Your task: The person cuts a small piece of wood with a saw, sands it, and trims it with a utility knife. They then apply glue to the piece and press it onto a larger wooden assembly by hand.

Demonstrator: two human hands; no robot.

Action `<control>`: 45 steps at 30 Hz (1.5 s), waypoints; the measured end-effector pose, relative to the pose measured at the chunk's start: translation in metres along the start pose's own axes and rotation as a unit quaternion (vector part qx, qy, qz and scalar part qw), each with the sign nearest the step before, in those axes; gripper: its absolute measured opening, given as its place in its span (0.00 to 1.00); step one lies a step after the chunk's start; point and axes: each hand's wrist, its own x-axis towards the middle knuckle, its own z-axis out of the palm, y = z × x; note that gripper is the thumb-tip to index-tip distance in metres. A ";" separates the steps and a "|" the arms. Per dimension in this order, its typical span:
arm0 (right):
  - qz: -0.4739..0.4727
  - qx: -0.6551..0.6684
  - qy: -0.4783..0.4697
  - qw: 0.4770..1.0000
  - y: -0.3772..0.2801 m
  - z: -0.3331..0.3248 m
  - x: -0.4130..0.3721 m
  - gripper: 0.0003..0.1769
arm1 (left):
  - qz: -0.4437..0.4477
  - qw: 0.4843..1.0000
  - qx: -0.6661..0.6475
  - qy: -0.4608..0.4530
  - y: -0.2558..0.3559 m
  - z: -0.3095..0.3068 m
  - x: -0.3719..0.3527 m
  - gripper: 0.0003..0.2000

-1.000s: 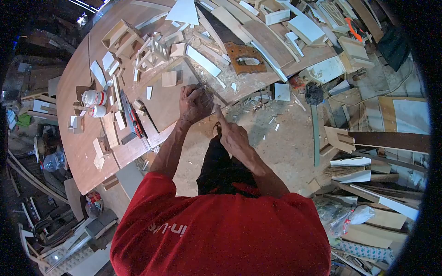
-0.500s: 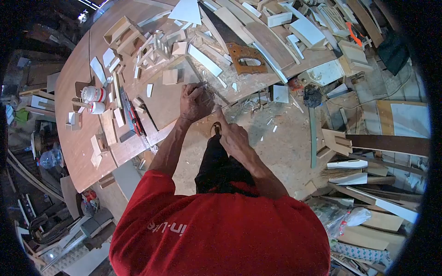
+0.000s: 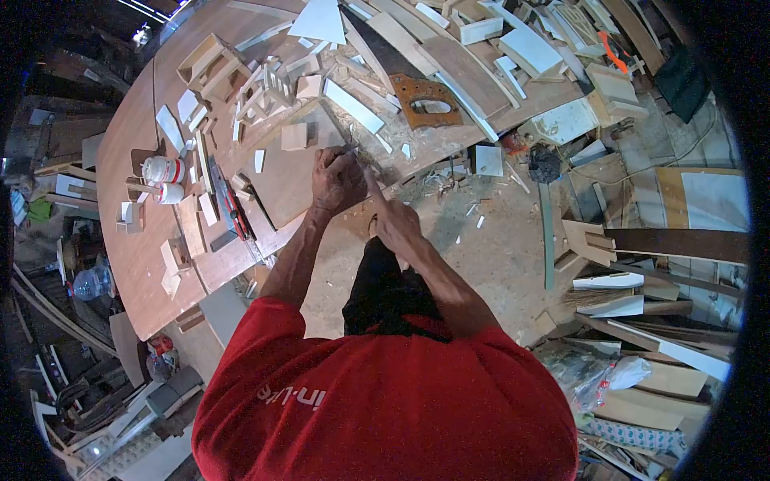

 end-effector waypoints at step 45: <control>0.040 0.019 -0.024 0.999 0.007 -0.005 -0.029 0.49 | -0.004 1.000 -0.005 -0.020 -0.016 0.006 -0.010 0.14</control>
